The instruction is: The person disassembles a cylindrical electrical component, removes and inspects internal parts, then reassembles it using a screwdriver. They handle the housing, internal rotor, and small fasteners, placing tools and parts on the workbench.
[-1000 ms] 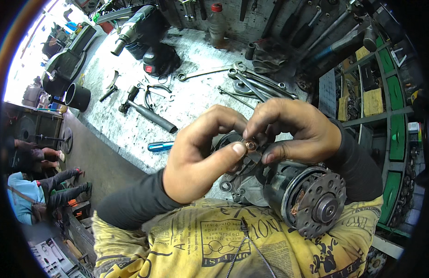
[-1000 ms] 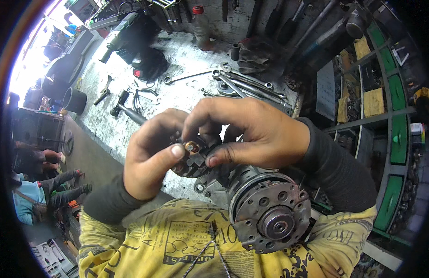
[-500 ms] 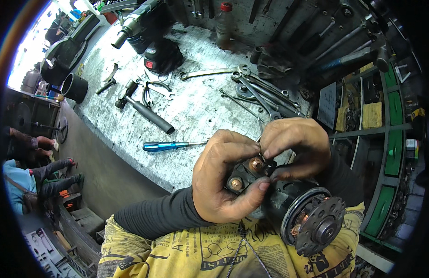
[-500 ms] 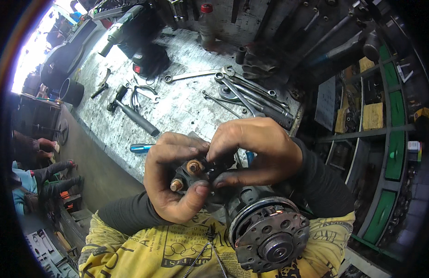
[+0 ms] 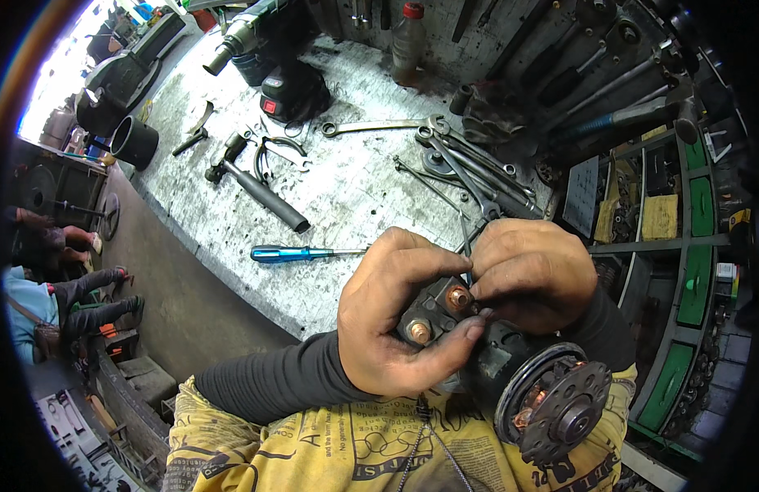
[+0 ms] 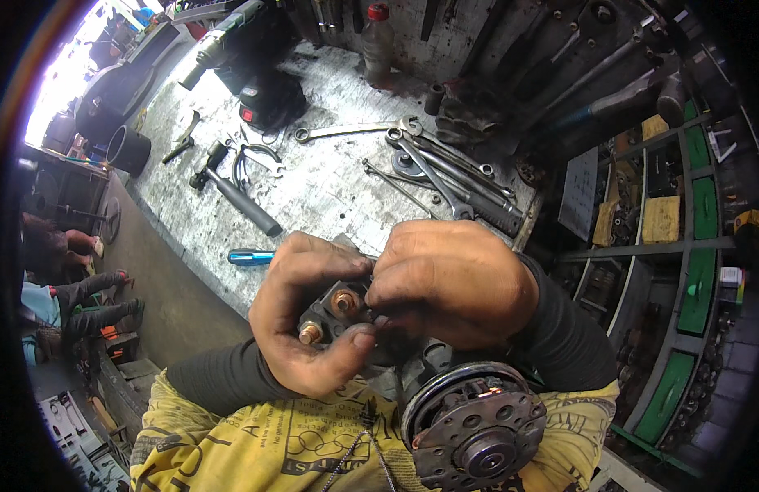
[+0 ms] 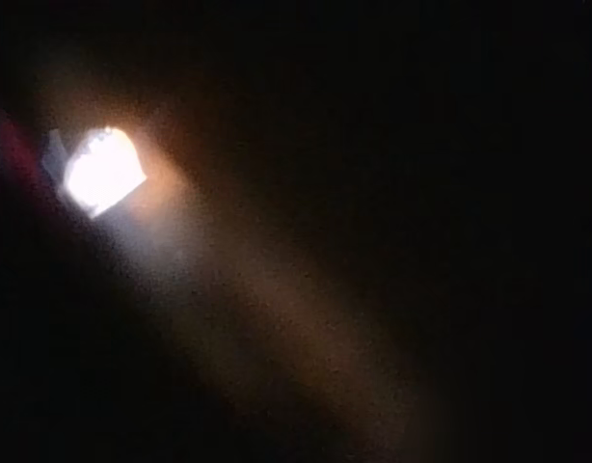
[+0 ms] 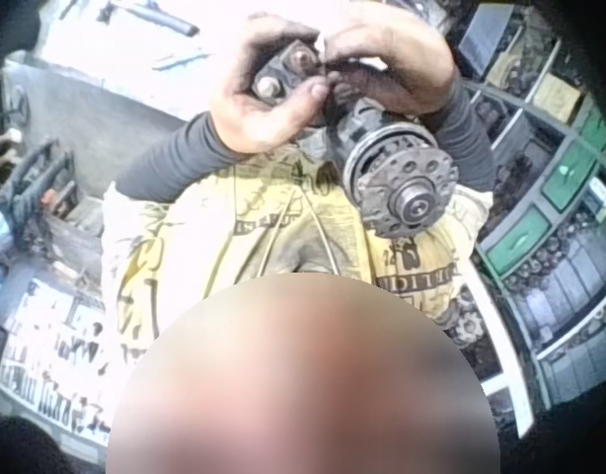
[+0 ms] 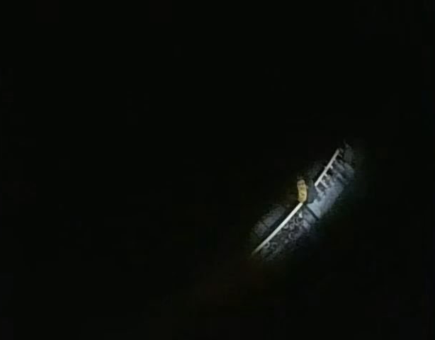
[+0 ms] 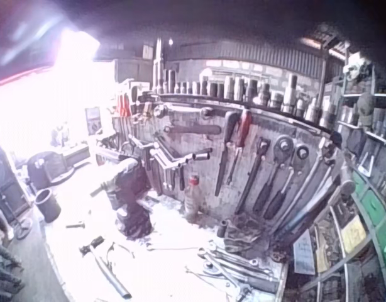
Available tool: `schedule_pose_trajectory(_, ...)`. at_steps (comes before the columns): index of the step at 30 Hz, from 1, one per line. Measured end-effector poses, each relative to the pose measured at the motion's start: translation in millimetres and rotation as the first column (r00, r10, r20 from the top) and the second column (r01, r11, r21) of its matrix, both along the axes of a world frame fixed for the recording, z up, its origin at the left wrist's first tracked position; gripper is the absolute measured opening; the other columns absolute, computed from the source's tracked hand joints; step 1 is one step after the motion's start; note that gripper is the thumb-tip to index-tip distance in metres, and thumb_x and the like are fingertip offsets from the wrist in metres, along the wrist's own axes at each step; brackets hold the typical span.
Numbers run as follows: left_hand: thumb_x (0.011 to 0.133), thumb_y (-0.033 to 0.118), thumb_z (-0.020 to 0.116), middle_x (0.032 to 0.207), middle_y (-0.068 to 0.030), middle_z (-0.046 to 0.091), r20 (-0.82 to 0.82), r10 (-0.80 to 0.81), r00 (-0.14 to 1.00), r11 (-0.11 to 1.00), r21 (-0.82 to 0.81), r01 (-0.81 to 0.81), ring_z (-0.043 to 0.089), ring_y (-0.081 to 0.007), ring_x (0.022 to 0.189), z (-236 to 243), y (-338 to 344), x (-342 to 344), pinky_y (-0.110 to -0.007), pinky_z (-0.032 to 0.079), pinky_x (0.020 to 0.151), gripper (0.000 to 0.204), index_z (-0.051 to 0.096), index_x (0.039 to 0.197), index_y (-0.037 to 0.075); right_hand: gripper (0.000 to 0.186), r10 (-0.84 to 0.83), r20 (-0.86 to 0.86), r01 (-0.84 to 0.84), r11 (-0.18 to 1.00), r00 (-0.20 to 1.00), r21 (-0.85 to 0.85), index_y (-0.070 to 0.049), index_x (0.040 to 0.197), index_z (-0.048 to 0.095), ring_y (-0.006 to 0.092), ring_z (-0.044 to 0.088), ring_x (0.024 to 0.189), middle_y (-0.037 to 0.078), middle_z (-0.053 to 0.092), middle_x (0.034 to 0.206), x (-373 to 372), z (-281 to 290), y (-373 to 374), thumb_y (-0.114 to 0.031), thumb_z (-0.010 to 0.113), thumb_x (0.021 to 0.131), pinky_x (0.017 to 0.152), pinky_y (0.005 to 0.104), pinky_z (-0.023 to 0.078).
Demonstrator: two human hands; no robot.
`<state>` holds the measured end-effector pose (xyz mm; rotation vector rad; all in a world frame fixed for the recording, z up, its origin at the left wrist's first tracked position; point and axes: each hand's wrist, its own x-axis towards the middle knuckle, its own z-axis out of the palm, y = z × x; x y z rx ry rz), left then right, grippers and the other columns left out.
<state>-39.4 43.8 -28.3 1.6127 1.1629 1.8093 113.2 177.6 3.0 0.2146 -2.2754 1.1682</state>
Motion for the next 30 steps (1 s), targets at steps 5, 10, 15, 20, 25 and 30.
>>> schedule_pose_trajectory(5, 0.069, 0.006, 0.078, 0.091, -0.016, 0.061, 0.13, -0.01, 0.991, 1.0, 0.018, 0.007, 0.06, -0.0224, 0.077, -7, 1, 5, -0.031, 0.048, 0.067, 0.047, 0.058, 0.11, -0.003, 0.023, -0.003, -0.019, 0.003, 1.0, 1.0, 0.023, -0.002, 0.093, 0.062, 0.0267, 0.063, 0.064, 0.01, 0.063, 0.077, 0, 1, 0, -0.009, 0.078, 0.077, 0.056, 0.0364, 0.051)
schedule_pose_trajectory(10, 0.071, 0.006, 0.08, 0.098, -0.0212, 0.06, 0.058, -0.019, 0.998, 0.986, 0.167, 0.009, 0.063, -0.0245, 0.082, -17, 4, 4, -0.032, 0.051, 0.069, 0.051, 0.054, 0.114, -0.003, 0.028, -0.032, -0.026, 0.03, 0.998, 0.999, -0.061, 0.0, 0.099, 0.063, 0.0255, 0.065, 0.063, 0.011, 0.066, 0.077, -1, 1, -1, -0.011, 0.078, 0.078, 0.057, 0.0352, 0.052)
schedule_pose_trajectory(15, 0.073, 0.006, 0.08, 0.103, -0.0254, 0.059, 0.099, -0.028, 0.995, 0.983, 0.185, 0.01, 0.063, -0.0249, 0.086, -21, 2, 7, -0.033, 0.051, 0.07, 0.051, 0.051, 0.114, -0.002, 0.038, 0.01, 0.027, -0.008, 0.998, 1.0, -0.064, 0.005, 0.104, 0.063, 0.0258, 0.067, 0.065, 0.014, 0.068, 0.08, -1, 2, 1, -0.016, 0.08, 0.077, 0.059, 0.0343, 0.053)
schedule_pose_trajectory(20, 0.073, 0.005, 0.079, 0.106, -0.0268, 0.058, 0.129, -0.049, 0.99, 0.982, 0.185, 0.024, 0.063, -0.0251, 0.088, -21, 1, 9, -0.033, 0.052, 0.071, 0.051, 0.049, 0.113, -0.001, 0.043, 0.047, 0.074, -0.031, 0.979, 0.996, -0.2, 0.004, 0.111, 0.065, 0.023, 0.067, 0.068, 0.014, 0.067, 0.082, 0, 3, 2, -0.009, 0.081, 0.073, 0.059, 0.0318, 0.052)
schedule_pose_trajectory(25, 0.074, 0.006, 0.079, 0.105, -0.0263, 0.058, 0.115, -0.049, 0.992, 0.979, 0.203, 0.025, 0.063, -0.0248, 0.087, -22, 3, 9, -0.033, 0.051, 0.071, 0.049, 0.049, 0.113, -0.001, 0.042, 0.064, 0.035, -0.059, 0.989, 0.997, -0.137, 0.006, 0.11, 0.064, 0.0252, 0.069, 0.072, 0.017, 0.068, 0.085, -1, 4, 3, -0.009, 0.081, 0.074, 0.062, 0.0322, 0.053)
schedule_pose_trajectory(30, 0.075, 0.008, 0.079, 0.105, -0.0244, 0.059, 0.114, -0.074, 0.991, 0.986, 0.158, 0.055, 0.061, -0.0248, 0.091, -20, 2, 6, -0.034, 0.05, 0.076, 0.049, 0.049, 0.113, 0.0, 0.042, 0.05, 0.045, -0.046, 0.995, 0.998, -0.09, 0.006, 0.11, 0.064, 0.0262, 0.069, 0.074, 0.017, 0.068, 0.087, 1, 6, 4, -0.009, 0.08, 0.075, 0.063, 0.0327, 0.054)
